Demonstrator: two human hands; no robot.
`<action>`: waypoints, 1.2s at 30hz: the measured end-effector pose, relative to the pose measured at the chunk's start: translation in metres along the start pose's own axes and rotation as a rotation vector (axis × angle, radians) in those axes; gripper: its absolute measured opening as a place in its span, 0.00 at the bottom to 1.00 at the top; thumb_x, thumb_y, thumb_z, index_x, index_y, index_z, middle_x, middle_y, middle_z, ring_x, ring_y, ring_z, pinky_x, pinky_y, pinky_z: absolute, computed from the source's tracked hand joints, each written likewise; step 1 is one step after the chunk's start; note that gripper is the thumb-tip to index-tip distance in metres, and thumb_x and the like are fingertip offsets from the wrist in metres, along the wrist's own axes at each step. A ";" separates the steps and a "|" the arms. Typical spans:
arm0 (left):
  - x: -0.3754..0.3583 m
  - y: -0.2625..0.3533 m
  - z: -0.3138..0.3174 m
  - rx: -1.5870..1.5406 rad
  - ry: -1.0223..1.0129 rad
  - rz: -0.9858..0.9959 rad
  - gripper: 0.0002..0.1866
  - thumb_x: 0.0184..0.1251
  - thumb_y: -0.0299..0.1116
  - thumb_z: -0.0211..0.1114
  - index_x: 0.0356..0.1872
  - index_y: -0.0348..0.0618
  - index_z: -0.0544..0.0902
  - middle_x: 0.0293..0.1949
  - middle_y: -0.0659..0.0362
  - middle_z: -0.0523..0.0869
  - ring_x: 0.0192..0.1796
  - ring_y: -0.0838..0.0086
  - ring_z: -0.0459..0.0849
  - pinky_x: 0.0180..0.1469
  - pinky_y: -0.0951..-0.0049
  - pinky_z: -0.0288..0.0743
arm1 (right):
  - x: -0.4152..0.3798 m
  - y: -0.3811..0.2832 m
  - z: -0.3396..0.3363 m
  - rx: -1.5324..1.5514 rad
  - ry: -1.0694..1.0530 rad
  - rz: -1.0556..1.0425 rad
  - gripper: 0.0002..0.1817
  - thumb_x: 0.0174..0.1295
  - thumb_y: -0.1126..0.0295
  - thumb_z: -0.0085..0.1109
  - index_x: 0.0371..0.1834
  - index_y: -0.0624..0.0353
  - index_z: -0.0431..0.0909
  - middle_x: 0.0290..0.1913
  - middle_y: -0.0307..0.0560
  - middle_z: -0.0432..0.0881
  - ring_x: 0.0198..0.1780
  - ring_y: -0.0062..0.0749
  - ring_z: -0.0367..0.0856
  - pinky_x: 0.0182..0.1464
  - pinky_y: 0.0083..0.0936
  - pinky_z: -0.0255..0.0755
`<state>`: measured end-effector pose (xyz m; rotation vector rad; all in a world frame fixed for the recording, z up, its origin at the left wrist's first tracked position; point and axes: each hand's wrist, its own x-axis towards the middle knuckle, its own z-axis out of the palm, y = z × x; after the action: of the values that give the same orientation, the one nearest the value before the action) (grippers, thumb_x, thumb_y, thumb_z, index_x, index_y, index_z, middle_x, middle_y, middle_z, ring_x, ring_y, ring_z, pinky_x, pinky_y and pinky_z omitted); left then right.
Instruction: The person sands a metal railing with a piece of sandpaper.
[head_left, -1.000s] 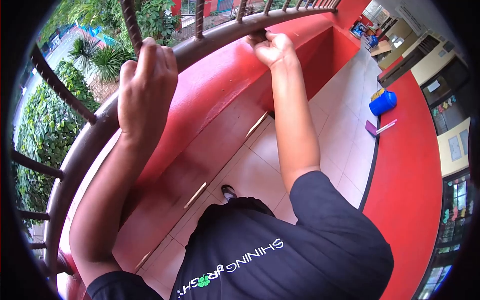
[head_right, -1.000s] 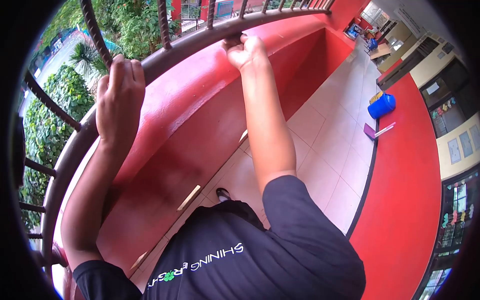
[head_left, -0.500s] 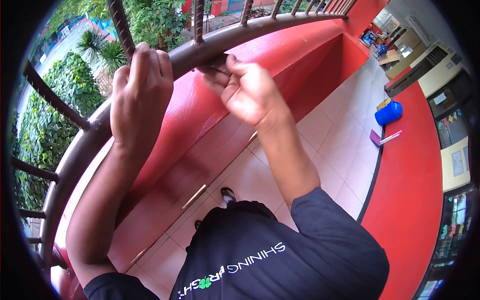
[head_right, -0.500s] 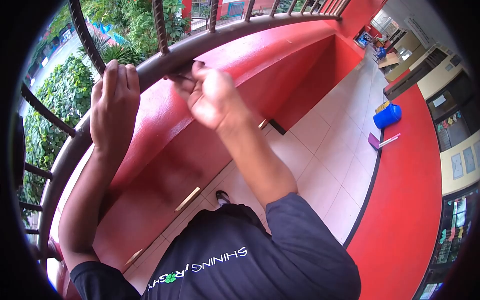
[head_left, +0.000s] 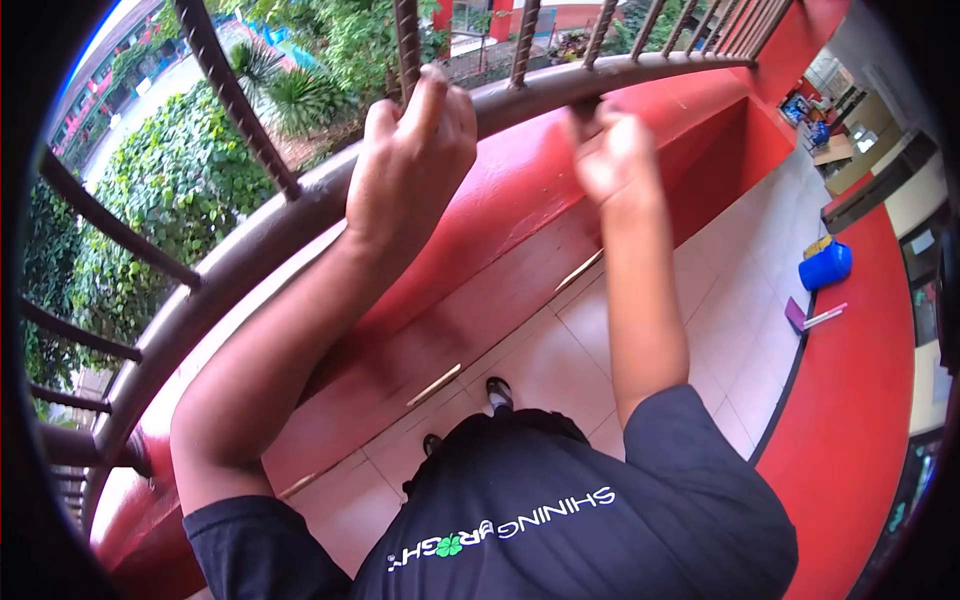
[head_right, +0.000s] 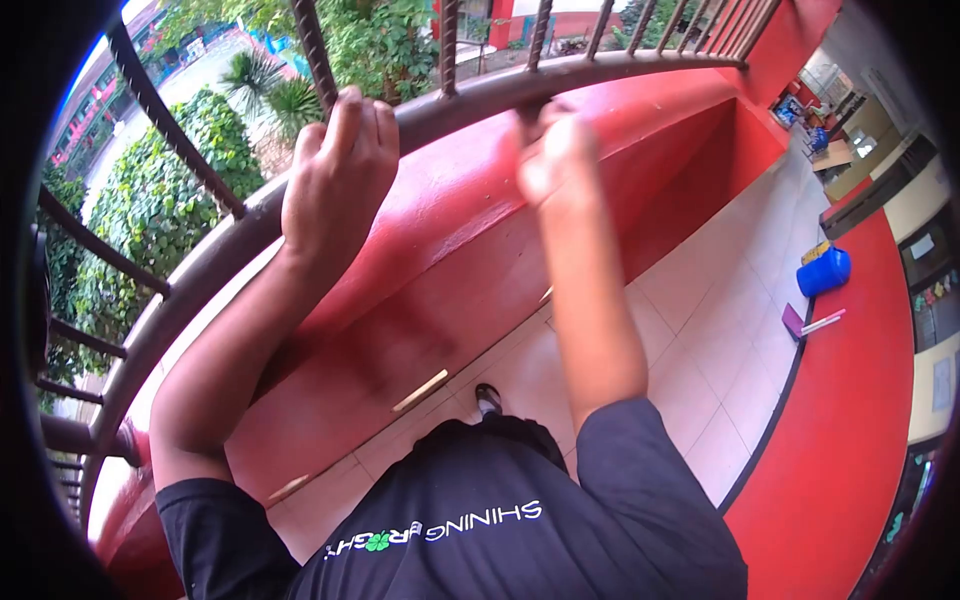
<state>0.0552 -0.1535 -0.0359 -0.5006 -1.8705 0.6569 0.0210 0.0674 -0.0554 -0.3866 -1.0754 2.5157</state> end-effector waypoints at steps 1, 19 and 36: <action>0.002 -0.001 0.000 0.014 -0.019 -0.004 0.09 0.67 0.33 0.65 0.45 0.43 0.84 0.44 0.59 0.86 0.62 0.73 0.78 0.47 0.75 0.78 | -0.032 0.018 0.002 0.080 -0.112 0.082 0.13 0.82 0.71 0.42 0.57 0.65 0.75 0.59 0.56 0.84 0.62 0.45 0.86 0.66 0.47 0.83; -0.002 0.000 0.000 -0.146 -0.041 0.051 0.26 0.70 0.34 0.61 0.70 0.44 0.77 0.53 0.58 0.85 0.58 0.72 0.82 0.45 0.72 0.81 | -0.275 -0.075 -0.267 -0.061 0.274 -0.230 0.17 0.76 0.67 0.56 0.64 0.60 0.77 0.51 0.42 0.87 0.48 0.28 0.88 0.52 0.34 0.83; 0.045 0.050 -0.028 -0.186 -0.499 -0.581 0.13 0.73 0.29 0.62 0.55 0.50 0.85 0.55 0.58 0.91 0.71 0.64 0.78 0.64 0.48 0.72 | -0.306 -0.160 -0.427 -0.264 0.066 -0.021 0.21 0.65 0.82 0.61 0.62 0.64 0.75 0.53 0.51 0.84 0.55 0.36 0.85 0.51 0.34 0.87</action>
<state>0.0669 -0.0821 -0.0275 0.1228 -2.4121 0.2221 0.4972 0.3041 -0.1932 -0.5236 -1.3816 2.3300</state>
